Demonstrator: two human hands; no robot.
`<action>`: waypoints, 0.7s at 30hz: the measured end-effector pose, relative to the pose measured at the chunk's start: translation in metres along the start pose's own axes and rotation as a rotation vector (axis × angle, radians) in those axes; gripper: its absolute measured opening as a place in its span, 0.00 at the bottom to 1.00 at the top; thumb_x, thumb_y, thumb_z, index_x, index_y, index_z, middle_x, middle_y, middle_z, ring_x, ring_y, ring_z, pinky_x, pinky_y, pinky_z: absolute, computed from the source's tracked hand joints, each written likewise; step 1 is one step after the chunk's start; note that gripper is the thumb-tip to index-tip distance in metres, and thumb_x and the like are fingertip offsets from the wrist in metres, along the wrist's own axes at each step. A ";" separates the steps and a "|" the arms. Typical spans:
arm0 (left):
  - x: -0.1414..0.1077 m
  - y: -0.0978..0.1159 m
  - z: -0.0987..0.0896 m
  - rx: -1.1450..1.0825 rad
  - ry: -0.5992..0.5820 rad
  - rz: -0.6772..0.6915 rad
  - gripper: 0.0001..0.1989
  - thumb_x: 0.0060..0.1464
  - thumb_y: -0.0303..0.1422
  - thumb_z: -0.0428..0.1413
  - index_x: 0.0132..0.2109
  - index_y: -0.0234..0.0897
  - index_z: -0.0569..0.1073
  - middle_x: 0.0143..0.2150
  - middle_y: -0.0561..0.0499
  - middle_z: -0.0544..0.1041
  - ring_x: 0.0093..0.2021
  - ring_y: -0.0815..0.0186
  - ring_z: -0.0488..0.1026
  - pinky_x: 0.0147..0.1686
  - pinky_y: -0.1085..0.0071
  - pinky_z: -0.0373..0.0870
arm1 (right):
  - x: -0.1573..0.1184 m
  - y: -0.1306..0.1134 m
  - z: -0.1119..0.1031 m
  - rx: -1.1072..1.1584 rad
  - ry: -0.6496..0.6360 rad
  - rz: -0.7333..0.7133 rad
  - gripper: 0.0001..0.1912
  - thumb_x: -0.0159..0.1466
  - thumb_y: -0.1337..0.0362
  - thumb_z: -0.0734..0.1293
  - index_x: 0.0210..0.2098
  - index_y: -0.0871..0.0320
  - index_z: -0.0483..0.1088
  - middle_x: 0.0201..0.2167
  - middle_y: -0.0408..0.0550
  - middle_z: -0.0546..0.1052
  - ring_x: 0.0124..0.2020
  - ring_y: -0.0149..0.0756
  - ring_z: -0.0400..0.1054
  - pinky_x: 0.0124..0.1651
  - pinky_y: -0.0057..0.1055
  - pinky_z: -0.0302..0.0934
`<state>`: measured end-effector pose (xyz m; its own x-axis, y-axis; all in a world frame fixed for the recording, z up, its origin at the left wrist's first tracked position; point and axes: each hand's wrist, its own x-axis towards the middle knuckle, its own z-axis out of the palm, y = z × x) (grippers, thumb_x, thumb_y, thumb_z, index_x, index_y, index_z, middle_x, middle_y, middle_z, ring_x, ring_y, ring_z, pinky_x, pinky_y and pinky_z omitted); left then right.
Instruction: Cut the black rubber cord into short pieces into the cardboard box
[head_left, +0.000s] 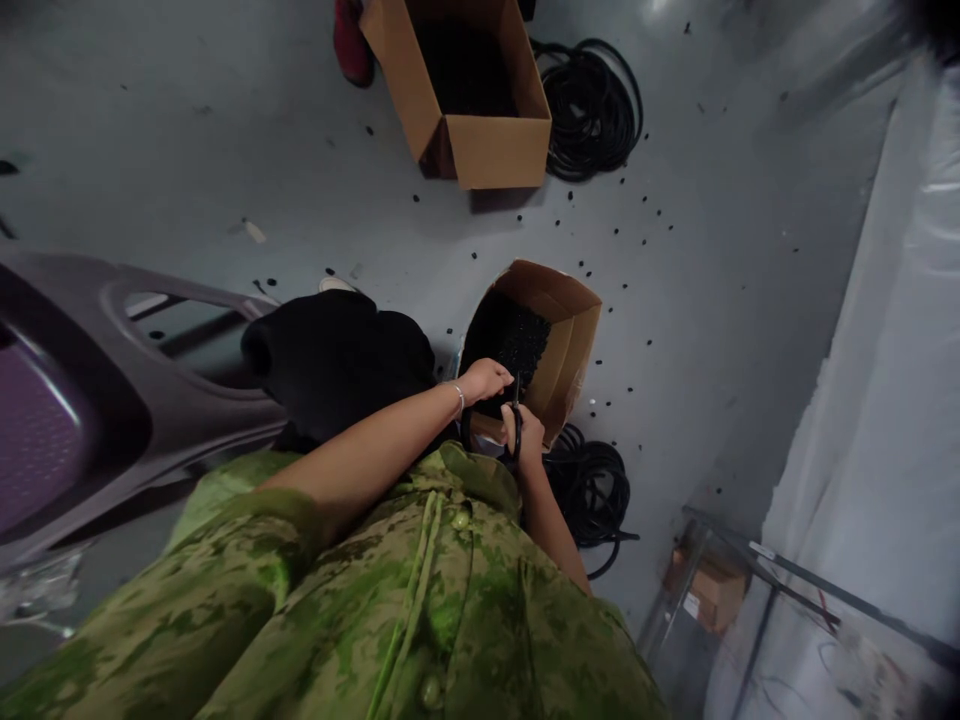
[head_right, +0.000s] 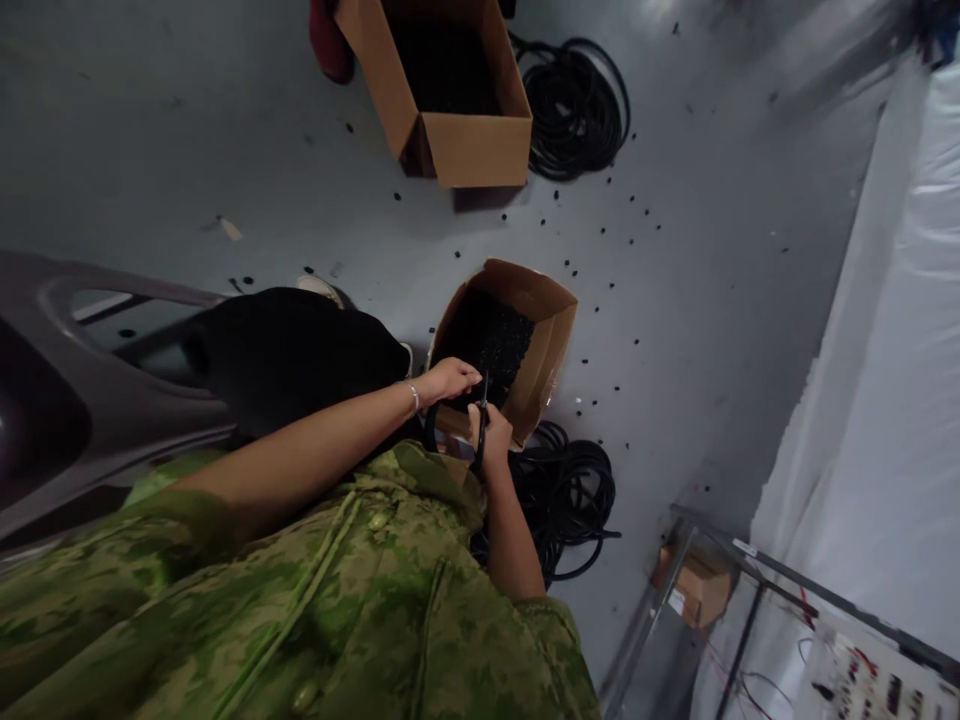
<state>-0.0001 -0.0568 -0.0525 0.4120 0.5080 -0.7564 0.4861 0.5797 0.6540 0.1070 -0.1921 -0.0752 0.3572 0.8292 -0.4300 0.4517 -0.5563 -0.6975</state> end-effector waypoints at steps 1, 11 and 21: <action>0.000 0.000 0.000 0.017 -0.025 0.009 0.11 0.60 0.27 0.55 0.28 0.32 0.75 0.18 0.57 0.65 0.15 0.76 0.54 0.17 0.75 0.48 | 0.001 0.000 -0.003 0.015 -0.022 0.014 0.28 0.65 0.42 0.60 0.46 0.58 0.77 0.20 0.41 0.74 0.18 0.32 0.67 0.25 0.26 0.62; 0.001 0.003 0.003 -0.017 0.016 -0.067 0.13 0.62 0.29 0.54 0.28 0.32 0.73 0.19 0.57 0.64 0.15 0.76 0.54 0.18 0.75 0.50 | 0.005 0.007 0.005 -0.076 0.018 0.003 0.26 0.67 0.43 0.59 0.42 0.57 0.78 0.19 0.41 0.73 0.20 0.34 0.68 0.25 0.25 0.60; 0.005 0.002 0.003 -0.127 0.048 -0.147 0.11 0.61 0.33 0.56 0.32 0.32 0.73 0.20 0.57 0.64 0.16 0.76 0.54 0.19 0.75 0.50 | -0.002 0.013 0.015 -0.044 0.081 0.038 0.27 0.66 0.42 0.60 0.39 0.58 0.77 0.19 0.41 0.72 0.23 0.34 0.68 0.27 0.25 0.60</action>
<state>0.0051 -0.0552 -0.0549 0.3055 0.4401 -0.8444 0.4357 0.7239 0.5349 0.0998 -0.2005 -0.0923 0.4387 0.8015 -0.4065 0.4716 -0.5904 -0.6550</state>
